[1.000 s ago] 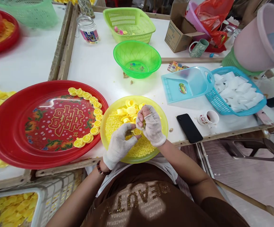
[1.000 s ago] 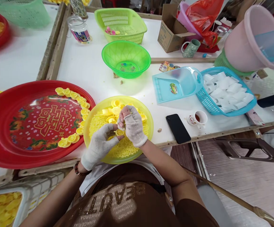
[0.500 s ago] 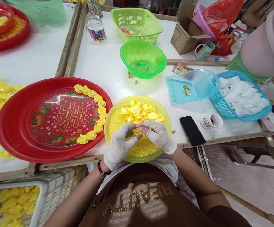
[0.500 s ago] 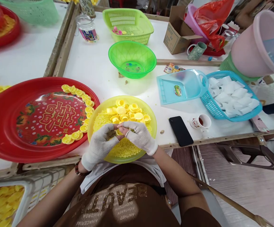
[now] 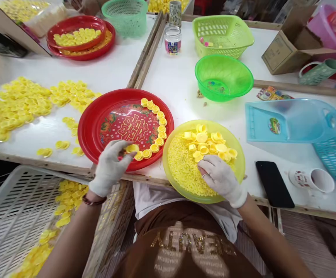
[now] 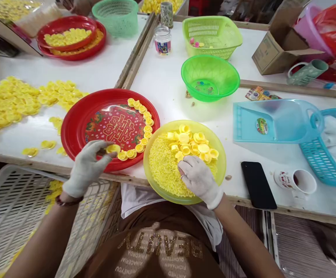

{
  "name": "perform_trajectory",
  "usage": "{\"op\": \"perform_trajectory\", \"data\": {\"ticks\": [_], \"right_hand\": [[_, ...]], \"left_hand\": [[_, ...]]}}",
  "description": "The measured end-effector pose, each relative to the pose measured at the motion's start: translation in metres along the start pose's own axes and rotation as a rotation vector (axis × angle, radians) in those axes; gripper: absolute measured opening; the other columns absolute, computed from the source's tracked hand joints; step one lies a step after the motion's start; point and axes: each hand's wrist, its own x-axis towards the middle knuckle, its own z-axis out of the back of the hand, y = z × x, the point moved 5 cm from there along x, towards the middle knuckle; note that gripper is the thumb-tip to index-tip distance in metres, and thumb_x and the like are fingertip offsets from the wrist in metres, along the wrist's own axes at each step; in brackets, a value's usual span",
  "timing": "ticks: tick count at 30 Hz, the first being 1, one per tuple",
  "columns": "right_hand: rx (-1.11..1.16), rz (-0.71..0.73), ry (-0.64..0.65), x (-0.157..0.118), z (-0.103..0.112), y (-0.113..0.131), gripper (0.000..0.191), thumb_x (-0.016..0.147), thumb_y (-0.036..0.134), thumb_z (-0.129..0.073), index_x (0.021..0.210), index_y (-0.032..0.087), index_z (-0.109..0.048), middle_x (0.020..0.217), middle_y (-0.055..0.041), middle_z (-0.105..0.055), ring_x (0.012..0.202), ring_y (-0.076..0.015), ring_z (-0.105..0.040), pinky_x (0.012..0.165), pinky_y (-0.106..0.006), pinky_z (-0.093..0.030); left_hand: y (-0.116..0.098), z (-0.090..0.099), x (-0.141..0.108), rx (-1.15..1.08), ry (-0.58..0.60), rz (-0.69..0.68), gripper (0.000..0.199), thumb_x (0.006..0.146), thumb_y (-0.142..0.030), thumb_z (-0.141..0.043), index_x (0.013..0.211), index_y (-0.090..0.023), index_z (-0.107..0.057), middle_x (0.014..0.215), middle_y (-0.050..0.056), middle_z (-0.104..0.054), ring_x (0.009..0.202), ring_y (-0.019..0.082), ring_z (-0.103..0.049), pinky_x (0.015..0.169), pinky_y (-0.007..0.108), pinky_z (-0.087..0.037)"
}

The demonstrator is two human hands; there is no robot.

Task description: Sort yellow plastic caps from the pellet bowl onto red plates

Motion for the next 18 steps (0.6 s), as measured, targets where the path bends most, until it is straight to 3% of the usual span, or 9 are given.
{"op": "perform_trajectory", "data": {"ticks": [4, 6, 9, 11, 14, 16, 18], "right_hand": [[-0.17, 0.028, 0.061, 0.003, -0.004, 0.008, 0.015, 0.097, 0.024, -0.053, 0.098, 0.016, -0.067, 0.099, -0.0095, -0.063, 0.094, -0.0258, -0.055, 0.085, -0.039, -0.043], [-0.245, 0.017, 0.09, 0.002, -0.005, 0.013, 0.021, 0.097, 0.034, -0.056, 0.102, 0.016, -0.066, 0.103, -0.0104, -0.063, 0.094, -0.027, -0.054, 0.083, -0.04, -0.042], [-0.312, 0.018, 0.152, 0.0, -0.009, 0.019, 0.027, 0.095, 0.042, -0.06, 0.105, 0.017, -0.064, 0.103, -0.0104, -0.063, 0.091, -0.0267, -0.053, 0.079, -0.04, -0.04], [-0.31, 0.027, 0.19, 0.0, -0.014, 0.022, 0.025, 0.095, 0.041, -0.06, 0.103, 0.017, -0.062, 0.1, -0.0099, -0.063, 0.088, -0.0252, -0.053, 0.076, -0.038, -0.039], [-0.225, 0.03, 0.196, 0.001, -0.019, 0.018, 0.022, 0.1, 0.035, -0.054, 0.093, 0.016, -0.062, 0.092, -0.009, -0.064, 0.082, -0.0222, -0.054, 0.072, -0.035, -0.039], [-0.049, -0.011, 0.127, 0.003, -0.015, 0.012, 0.026, 0.102, 0.033, -0.049, 0.084, 0.017, -0.06, 0.083, -0.0064, -0.062, 0.076, -0.019, -0.053, 0.069, -0.033, -0.038], [0.24, -0.138, -0.019, 0.004, -0.007, 0.0, 0.029, 0.103, 0.034, -0.048, 0.081, 0.018, -0.058, 0.076, -0.0024, -0.058, 0.07, -0.0154, -0.051, 0.066, -0.03, -0.038]], "left_hand": [[0.049, -0.006, -0.003, 0.147, 0.167, 0.025, 0.034, 0.084, -0.04, -0.057, 0.106, -0.016, -0.066, 0.108, 0.01, -0.068, 0.1, 0.025, -0.065, 0.093, 0.039, -0.052], [0.056, -0.016, -0.005, 0.18, 0.239, 0.037, 0.034, 0.082, -0.039, -0.055, 0.104, -0.016, -0.066, 0.11, 0.011, -0.068, 0.102, 0.027, -0.065, 0.094, 0.04, -0.052], [0.048, -0.026, -0.004, 0.25, 0.357, 0.051, 0.036, 0.081, -0.036, -0.053, 0.107, -0.015, -0.065, 0.111, 0.013, -0.069, 0.103, 0.029, -0.065, 0.095, 0.043, -0.052], [0.032, -0.024, 0.001, 0.32, 0.378, 0.037, 0.037, 0.082, -0.036, -0.051, 0.109, -0.013, -0.065, 0.111, 0.015, -0.068, 0.102, 0.032, -0.065, 0.092, 0.045, -0.052], [-0.013, -0.02, 0.011, 0.334, 0.224, -0.073, 0.036, 0.089, -0.038, -0.05, 0.111, -0.013, -0.064, 0.115, 0.016, -0.066, 0.105, 0.032, -0.064, 0.091, 0.045, -0.053], [-0.055, -0.028, 0.013, 0.206, 0.134, -0.207, 0.032, 0.093, -0.038, -0.05, 0.112, -0.016, -0.064, 0.115, 0.012, -0.067, 0.106, 0.027, -0.064, 0.094, 0.04, -0.052], [-0.099, -0.051, 0.01, 0.07, 0.168, -0.359, 0.025, 0.095, -0.033, -0.051, 0.109, -0.019, -0.065, 0.114, 0.009, -0.068, 0.103, 0.022, -0.065, 0.093, 0.034, -0.052]]}}
